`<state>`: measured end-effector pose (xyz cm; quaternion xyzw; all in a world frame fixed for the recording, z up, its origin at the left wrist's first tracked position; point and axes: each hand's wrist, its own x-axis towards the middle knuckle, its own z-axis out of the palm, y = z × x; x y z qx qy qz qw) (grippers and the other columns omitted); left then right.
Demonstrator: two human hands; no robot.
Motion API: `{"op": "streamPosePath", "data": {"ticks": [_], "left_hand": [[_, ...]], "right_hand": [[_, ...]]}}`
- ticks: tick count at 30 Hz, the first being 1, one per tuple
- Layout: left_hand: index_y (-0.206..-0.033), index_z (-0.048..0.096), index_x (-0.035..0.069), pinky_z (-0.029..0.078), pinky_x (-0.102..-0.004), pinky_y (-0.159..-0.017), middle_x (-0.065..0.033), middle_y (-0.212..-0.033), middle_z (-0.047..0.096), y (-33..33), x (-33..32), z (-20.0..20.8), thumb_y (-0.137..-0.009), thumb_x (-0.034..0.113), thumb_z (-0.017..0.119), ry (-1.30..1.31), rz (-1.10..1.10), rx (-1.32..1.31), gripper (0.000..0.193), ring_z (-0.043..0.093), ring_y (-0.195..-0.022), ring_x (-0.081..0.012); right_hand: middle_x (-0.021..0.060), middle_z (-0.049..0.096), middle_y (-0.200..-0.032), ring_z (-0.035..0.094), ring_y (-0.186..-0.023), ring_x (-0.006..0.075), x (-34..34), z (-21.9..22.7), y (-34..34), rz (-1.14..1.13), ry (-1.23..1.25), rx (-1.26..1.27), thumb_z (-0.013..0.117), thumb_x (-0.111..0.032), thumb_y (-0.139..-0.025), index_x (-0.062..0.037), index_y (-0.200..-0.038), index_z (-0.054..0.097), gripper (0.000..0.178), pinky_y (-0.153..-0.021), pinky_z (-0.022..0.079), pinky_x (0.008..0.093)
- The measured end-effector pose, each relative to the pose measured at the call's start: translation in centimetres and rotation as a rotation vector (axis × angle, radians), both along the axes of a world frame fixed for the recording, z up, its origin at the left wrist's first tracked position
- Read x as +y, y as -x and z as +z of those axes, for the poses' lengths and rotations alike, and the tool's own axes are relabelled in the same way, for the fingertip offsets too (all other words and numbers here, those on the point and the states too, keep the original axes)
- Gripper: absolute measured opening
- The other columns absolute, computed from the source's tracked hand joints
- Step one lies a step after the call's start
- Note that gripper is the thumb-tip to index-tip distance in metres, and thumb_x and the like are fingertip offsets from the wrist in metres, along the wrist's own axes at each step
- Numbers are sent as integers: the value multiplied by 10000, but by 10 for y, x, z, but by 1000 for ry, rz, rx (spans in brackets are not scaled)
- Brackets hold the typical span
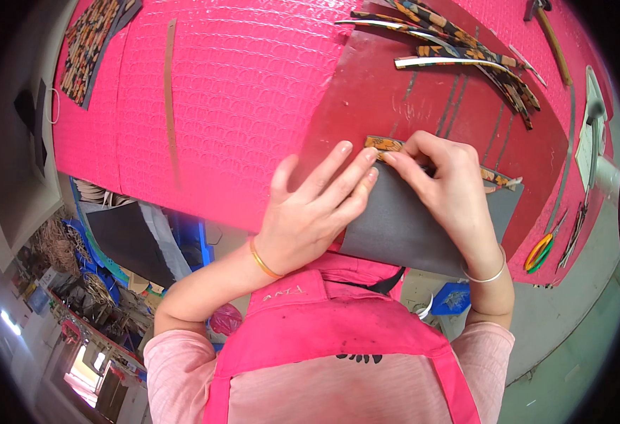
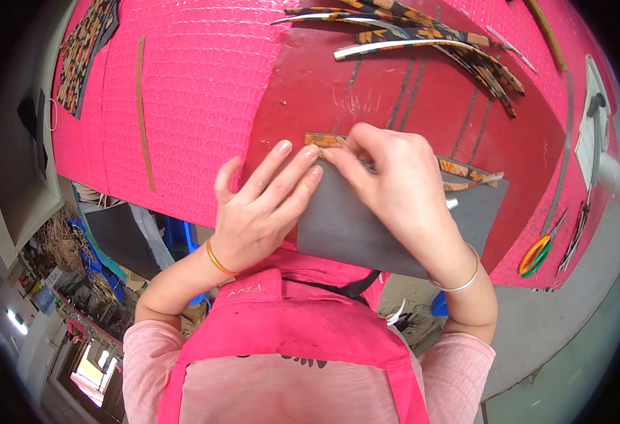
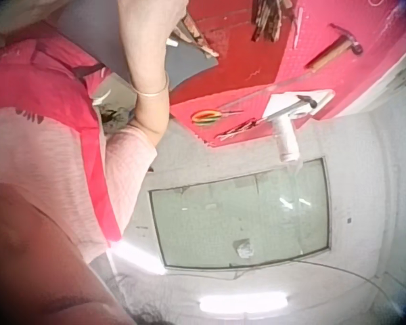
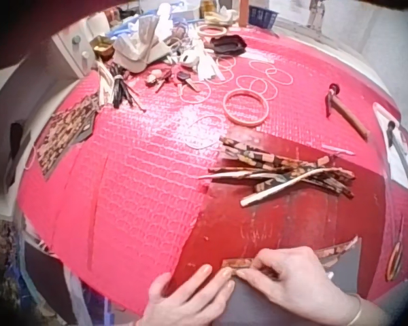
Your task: Constructing a shoe upper by layering patterned fabric strips onto a base material.
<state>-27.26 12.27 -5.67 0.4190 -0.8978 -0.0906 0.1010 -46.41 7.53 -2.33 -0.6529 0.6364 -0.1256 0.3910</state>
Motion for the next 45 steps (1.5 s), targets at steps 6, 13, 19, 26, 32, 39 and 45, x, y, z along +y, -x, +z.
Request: {"op": "streamPosePath", "data": {"ticks": [6, 13, 19, 26, 32, 39, 45], "left_hand": [[-1112, 584, 164, 73, -491, -1066, 11, -1302, 504, 3, -1, 3, -791, 157, 576, 11, 45, -9, 321, 449, -1229, -156], [-1134, 595, 129, 27, -511, -1085, -4, -1295, 509, 5, -2, 10, -802, 125, 562, -39, 45, -41, 333, 438, -1244, -174], [-1245, 521, 137, 147, -544, -1019, -49, -1314, 465, 17, -1, 11, -771, 280, 610, -94, 30, -6, 503, 389, -1251, -239], [-1337, 417, 85, 130, -430, -1097, -88, -1365, 399, 98, 2, 5, -742, 372, 615, -304, -121, 138, 690, 321, -1302, -235], [-1349, 392, 71, 163, -413, -1094, -76, -1415, 349, 96, 0, 2, -738, 304, 635, -201, -145, 70, 697, 295, -1326, -235], [-1319, 415, 26, 278, -411, -1035, -99, -1354, 403, 140, -5, 15, -744, 242, 638, -232, -161, 172, 654, 347, -1277, -272], [-1338, 415, 113, 306, -436, -1003, -72, -1327, 395, 148, 2, -3, -764, 336, 608, -45, -217, 112, 645, 367, -1227, -260]], "right_hand": [[53, 467, -509, 446, -472, 116, 27, 30, 60, -182, -58, 183, 732, -170, -729, 10, -662, 519, 287, -457, 352, 264], [45, 534, -542, 473, -506, 72, 37, 3, 95, -308, -70, -35, 700, -179, -768, 37, -720, 612, 238, -485, 371, 237], [86, 548, -540, 498, -492, 98, 35, 4, 93, -320, -54, 17, 704, -190, -757, 35, -718, 623, 243, -484, 390, 263], [127, 551, -551, 569, -504, 228, 33, 8, 90, -182, -16, 302, 694, -255, -757, 11, -696, 605, 287, -494, 423, 338], [-32, 423, -501, 374, -505, 23, 61, -1, 147, -469, -158, -97, 692, -190, -776, 25, -702, 605, 244, -444, 285, 223], [-48, 418, -504, 343, -498, 28, 58, 0, 145, -508, -125, -42, 702, -191, -769, 9, -683, 593, 244, -450, 273, 227], [14, 508, -599, 467, -588, 82, 100, 27, 218, -711, 87, 266, 666, -127, -788, 13, -706, 550, 200, -518, 361, 249]]}}
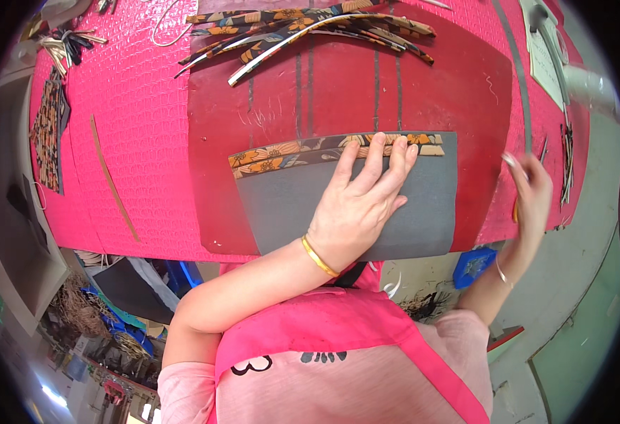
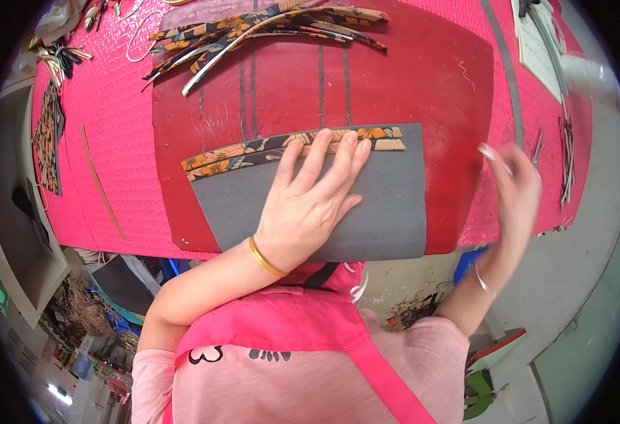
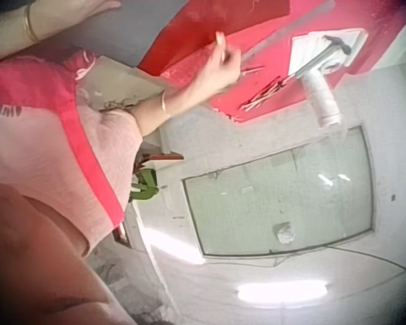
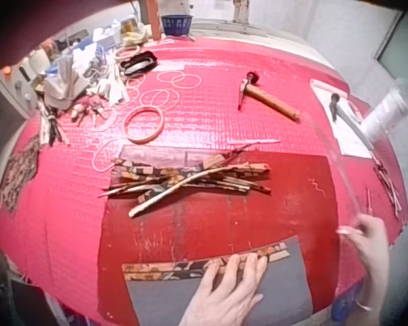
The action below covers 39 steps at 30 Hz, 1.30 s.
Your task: Constructing a shoe upper by layering patterned fabric strips onto a base material.
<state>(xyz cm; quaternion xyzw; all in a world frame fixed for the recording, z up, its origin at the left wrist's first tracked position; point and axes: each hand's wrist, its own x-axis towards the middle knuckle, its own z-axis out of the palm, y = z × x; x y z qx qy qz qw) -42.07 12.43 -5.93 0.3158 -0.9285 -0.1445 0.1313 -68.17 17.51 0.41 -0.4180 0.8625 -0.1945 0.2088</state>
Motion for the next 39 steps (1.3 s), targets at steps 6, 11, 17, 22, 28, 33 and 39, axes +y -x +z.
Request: {"op": "streamPosePath", "data": {"ticks": [6, 11, 17, 22, 28, 33, 39], "left_hand": [[-1320, 420, 174, 339, -508, -908, -105, -1206, 444, 27, 6, 5, -818, 337, 531, 182, 66, -248, 539, 403, -1132, -304], [-1161, 504, 68, 332, -514, -951, -164, -1183, 457, 1, -7, 0, -784, 123, 537, -143, -5, 262, 382, 407, -1152, -347], [-968, 593, -4, 467, -392, -823, -165, -1026, 547, -62, -24, 25, -743, 11, 585, -318, 194, 596, 226, 554, -965, -310], [-1051, 588, -35, 461, -203, -524, -116, -849, 653, -105, -58, 51, -908, 164, 538, -1267, 663, 947, 250, 619, -637, -130], [-1008, 591, -39, 486, -209, -528, -123, -814, 659, -110, -60, 43, -894, 109, 557, -1335, 535, 1030, 190, 620, -625, -133], [-967, 603, -43, 490, -203, -552, -71, -798, 646, -102, -47, 48, -870, 49, 571, -1195, 617, 959, 137, 612, -638, -101], [-874, 603, -29, 494, -227, -508, -71, -713, 611, -94, -38, 42, -790, 3, 615, -686, 575, 793, 91, 614, -598, -93]], "right_hand": [[129, 639, -1017, 594, -954, 256, 56, 35, -73, 1157, -431, -690, 522, -18, -811, -52, -1065, 627, 277, -814, 461, 356], [122, 654, -825, 639, -715, 245, -29, 41, -109, 709, -7, -508, 593, -22, -732, -41, -895, 670, 181, -702, 477, 310], [44, 561, -915, 534, -895, 230, -173, -63, -186, 1073, 738, 375, 572, -93, -716, -100, -842, 606, 131, -749, 404, 345], [84, 596, -856, 592, -809, 263, -139, -41, -182, 1008, 915, 138, 614, -34, -645, -37, -863, 625, 218, -737, 487, 383], [90, 629, -843, 620, -786, 232, -95, -16, -195, 962, 731, 8, 678, -41, -643, -31, -871, 664, 229, -769, 477, 396], [-7, 637, -785, 623, -860, 200, -94, -7, -200, 875, 588, 63, 713, -78, -662, -99, -802, 682, 146, -1066, 199, 487], [42, 642, -772, 636, -856, 193, -89, 2, -206, 936, 535, 186, 706, -18, -670, -70, -774, 653, 127, -1042, 295, 462]]}}
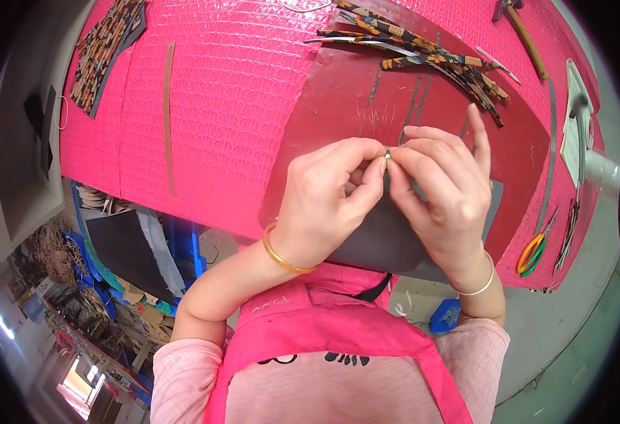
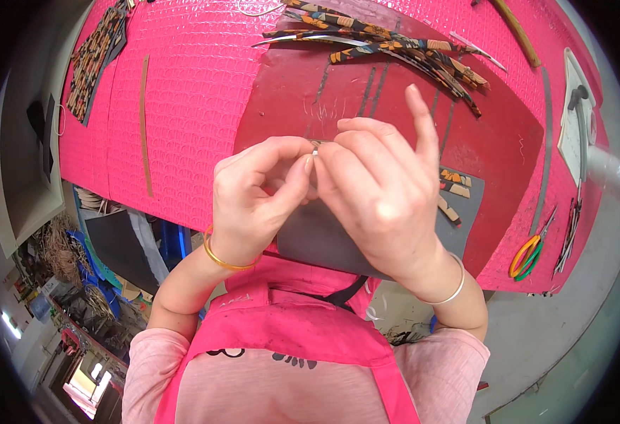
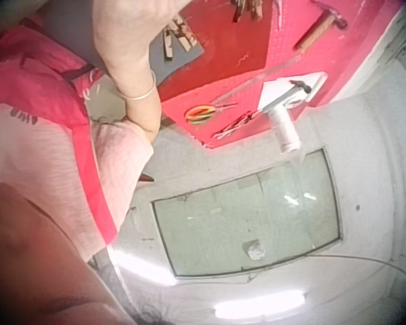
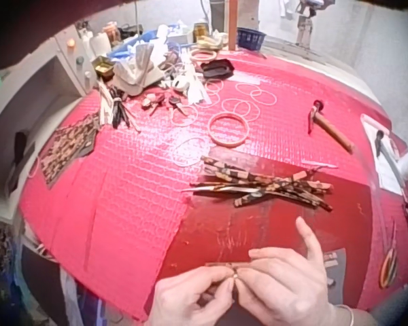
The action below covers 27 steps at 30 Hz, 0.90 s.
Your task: Constructing a shoe upper by layering patterned fabric strips onto a base material.
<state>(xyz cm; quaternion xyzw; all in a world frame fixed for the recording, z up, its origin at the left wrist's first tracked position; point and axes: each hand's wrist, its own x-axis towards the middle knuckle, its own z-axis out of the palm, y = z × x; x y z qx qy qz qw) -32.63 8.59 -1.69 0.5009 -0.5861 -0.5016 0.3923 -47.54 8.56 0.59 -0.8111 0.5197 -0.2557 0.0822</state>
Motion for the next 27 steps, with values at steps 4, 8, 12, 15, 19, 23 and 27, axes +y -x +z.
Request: {"op": "streamPosePath", "data": {"ticks": [4, 8, 12, 15, 19, 23, 27], "left_hand": [[-876, 605, -27, 488, -222, -497, -73, -708, 611, -1, 9, 0, -792, 10, 617, -172, 15, 121, 93, 606, -586, -91], [-890, 609, -35, 477, -199, -502, -59, -700, 617, -3, 13, 1, -823, 20, 599, -406, -22, 236, 87, 600, -580, -80], [-889, 613, -43, 476, -189, -508, -51, -703, 624, 2, 18, -1, -836, 12, 592, -153, -67, 77, 80, 602, -578, -80], [-875, 616, -39, 479, -192, -503, -56, -709, 628, -1, 19, -5, -819, -8, 597, 117, -105, -53, 67, 605, -571, -83], [-834, 600, -18, 446, -217, -472, -69, -672, 581, -1, 23, -11, -775, 1, 629, 194, -70, -52, 68, 555, -540, -84], [-814, 586, -19, 442, -215, -474, -64, -660, 563, -3, 31, -7, -770, -11, 624, -248, -14, 177, 59, 553, -547, -81], [-817, 587, -22, 446, -215, -476, -58, -661, 564, 0, 31, -10, -765, -17, 623, -91, -43, 127, 64, 547, -548, -64]], "right_hand": [[49, 630, -721, 643, -772, 201, 4, -14, 4, -47, -106, -222, 640, -30, -691, -48, -750, 612, 68, -978, 380, 467], [37, 674, -791, 659, -800, 197, 20, -11, 31, -191, -407, -449, 620, -37, -751, -43, -808, 656, 68, -988, 362, 467], [16, 662, -780, 632, -821, 175, 26, -5, 14, -77, -95, -74, 685, -68, -725, -62, -780, 657, 62, -1046, 270, 481], [18, 649, -759, 623, -807, 171, 24, -1, 6, -53, -90, -36, 695, -65, -710, -67, -767, 652, 72, -1053, 252, 491], [28, 643, -738, 625, -789, 179, 26, -2, 0, -57, -123, -19, 698, -52, -692, -59, -763, 648, 88, -1031, 298, 484], [33, 645, -729, 632, -779, 181, 30, -15, 16, -142, -424, -409, 697, -44, -678, -58, -763, 655, 96, -1010, 337, 478], [30, 644, -730, 633, -779, 181, 32, -6, 7, -34, -140, -43, 713, -47, -665, -57, -764, 656, 114, -1003, 338, 498]]}}
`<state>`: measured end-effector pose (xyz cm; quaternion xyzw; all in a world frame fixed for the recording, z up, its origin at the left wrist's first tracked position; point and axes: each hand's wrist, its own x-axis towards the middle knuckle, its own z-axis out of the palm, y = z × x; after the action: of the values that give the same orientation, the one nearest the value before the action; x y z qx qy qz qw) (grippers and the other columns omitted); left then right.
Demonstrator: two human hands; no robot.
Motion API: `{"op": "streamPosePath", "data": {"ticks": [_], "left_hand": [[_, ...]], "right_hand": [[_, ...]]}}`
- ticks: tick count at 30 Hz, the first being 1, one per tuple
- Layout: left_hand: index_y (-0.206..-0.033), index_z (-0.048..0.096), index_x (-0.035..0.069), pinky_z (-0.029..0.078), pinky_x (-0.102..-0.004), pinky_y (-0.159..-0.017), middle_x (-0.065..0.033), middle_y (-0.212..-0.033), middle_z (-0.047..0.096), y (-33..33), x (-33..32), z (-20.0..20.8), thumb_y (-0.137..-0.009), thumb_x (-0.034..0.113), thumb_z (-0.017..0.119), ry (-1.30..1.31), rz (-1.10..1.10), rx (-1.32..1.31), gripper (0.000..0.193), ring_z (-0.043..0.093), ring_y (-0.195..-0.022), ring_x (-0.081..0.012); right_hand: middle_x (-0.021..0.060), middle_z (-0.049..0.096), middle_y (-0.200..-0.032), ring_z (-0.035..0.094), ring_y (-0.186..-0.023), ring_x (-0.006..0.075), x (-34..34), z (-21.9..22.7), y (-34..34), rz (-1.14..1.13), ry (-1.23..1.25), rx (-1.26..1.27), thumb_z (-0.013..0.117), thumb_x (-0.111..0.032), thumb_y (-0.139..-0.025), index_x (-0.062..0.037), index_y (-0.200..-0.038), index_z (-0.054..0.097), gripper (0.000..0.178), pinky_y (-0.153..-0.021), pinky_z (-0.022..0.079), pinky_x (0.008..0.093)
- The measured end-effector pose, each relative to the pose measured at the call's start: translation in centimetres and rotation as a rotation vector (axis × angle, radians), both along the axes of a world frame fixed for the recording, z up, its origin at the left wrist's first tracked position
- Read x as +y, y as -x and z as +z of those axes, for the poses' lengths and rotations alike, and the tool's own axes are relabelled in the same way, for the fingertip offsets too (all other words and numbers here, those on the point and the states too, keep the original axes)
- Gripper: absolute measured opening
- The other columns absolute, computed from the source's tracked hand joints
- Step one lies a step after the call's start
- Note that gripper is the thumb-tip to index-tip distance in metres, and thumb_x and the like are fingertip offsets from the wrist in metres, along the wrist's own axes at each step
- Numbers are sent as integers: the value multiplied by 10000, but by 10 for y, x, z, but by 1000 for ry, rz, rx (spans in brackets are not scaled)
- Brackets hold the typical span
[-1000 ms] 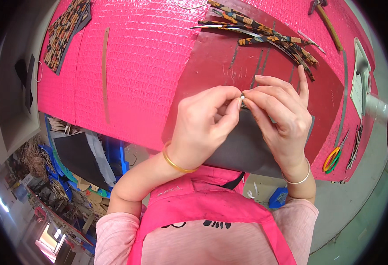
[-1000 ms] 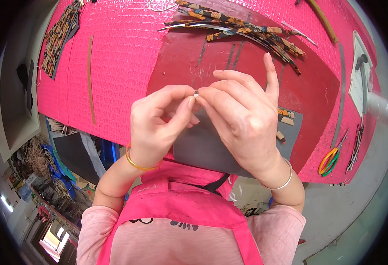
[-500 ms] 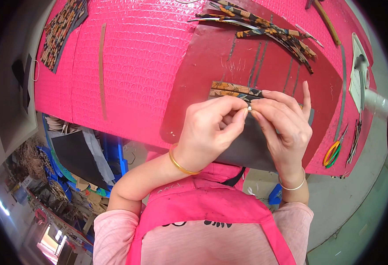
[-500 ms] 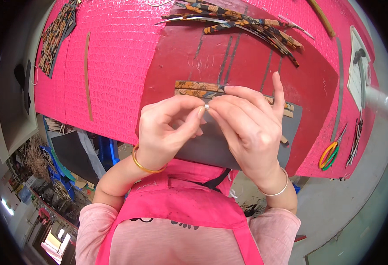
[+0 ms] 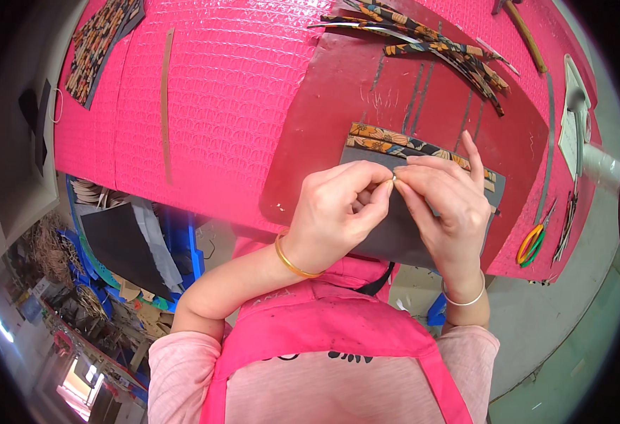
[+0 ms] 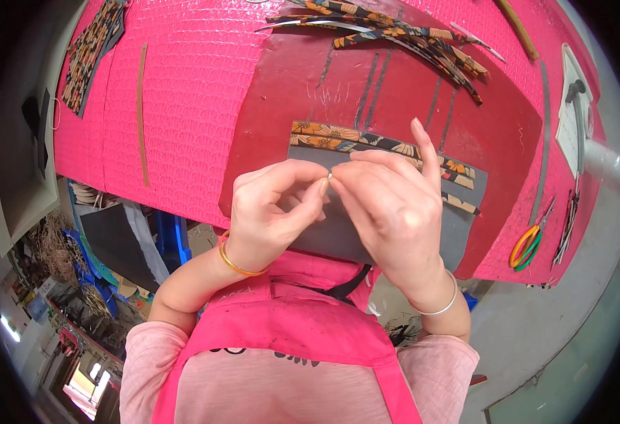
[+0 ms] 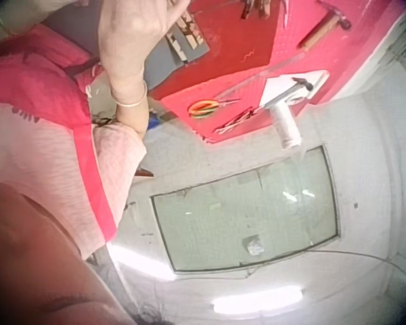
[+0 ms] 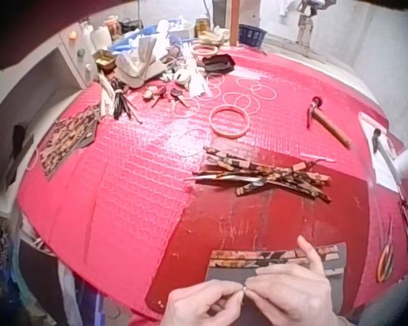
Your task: Constructing a shoe upper by layering patterned fabric strips onto a base material.
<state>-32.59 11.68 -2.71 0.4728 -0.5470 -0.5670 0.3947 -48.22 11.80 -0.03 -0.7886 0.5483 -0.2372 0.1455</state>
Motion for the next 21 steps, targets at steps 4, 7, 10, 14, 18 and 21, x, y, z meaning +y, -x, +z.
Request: {"op": "streamPosePath", "data": {"ticks": [4, 7, 10, 14, 18, 21], "left_hand": [[-813, 585, -23, 445, -216, -475, -56, -659, 560, -1, 1, -4, -758, -26, 620, 84, 13, -54, 65, 542, -551, -59], [-821, 589, -20, 453, -212, -474, -45, -657, 565, -2, 3, -4, -772, -24, 607, -22, 0, 3, 53, 550, -529, -70], [-846, 565, -25, 461, -204, -458, -48, -661, 576, -11, -1, 0, -824, 7, 578, -374, -18, 197, 41, 569, -509, -90], [-895, 508, -26, 459, -210, -427, -92, -664, 588, -20, -4, -5, -914, 66, 499, -722, -100, 363, 94, 598, -505, -151], [-886, 515, -19, 467, -226, -444, -98, -676, 590, -23, 2, -1, -895, 70, 528, -796, -31, 526, 91, 592, -505, -165], [-912, 547, -22, 484, -285, -531, -106, -705, 590, -32, 8, -4, -855, 61, 569, -284, -83, 150, 103, 597, -602, -200]], "right_hand": [[40, 633, -727, 626, -756, 192, -2, 0, -5, 35, 9, -31, 704, -26, -651, -49, -741, 634, 116, -998, 348, 494], [52, 649, -741, 635, -795, 149, 3, -9, -6, -45, -66, -96, 640, -30, -755, -64, -786, 628, 47, -992, 370, 426], [48, 626, -771, 621, -743, 143, 2, -6, 20, -475, -601, -1000, 593, -75, -816, -32, -910, 592, 104, -902, 425, 394], [123, 578, -1052, 580, -927, 203, 3, 1, 67, -659, -200, -243, 590, -181, -841, -29, -1087, 554, 292, -901, 412, 385], [96, 581, -1108, 528, -1074, 223, 18, 11, 17, 34, -21, 258, 699, -109, -737, -13, -1068, 597, 360, -911, 412, 334], [47, 628, -732, 573, -619, 106, 3, -15, 21, -96, -531, -321, 653, -86, -796, 3, -856, 640, 109, -554, 450, 230]]}}
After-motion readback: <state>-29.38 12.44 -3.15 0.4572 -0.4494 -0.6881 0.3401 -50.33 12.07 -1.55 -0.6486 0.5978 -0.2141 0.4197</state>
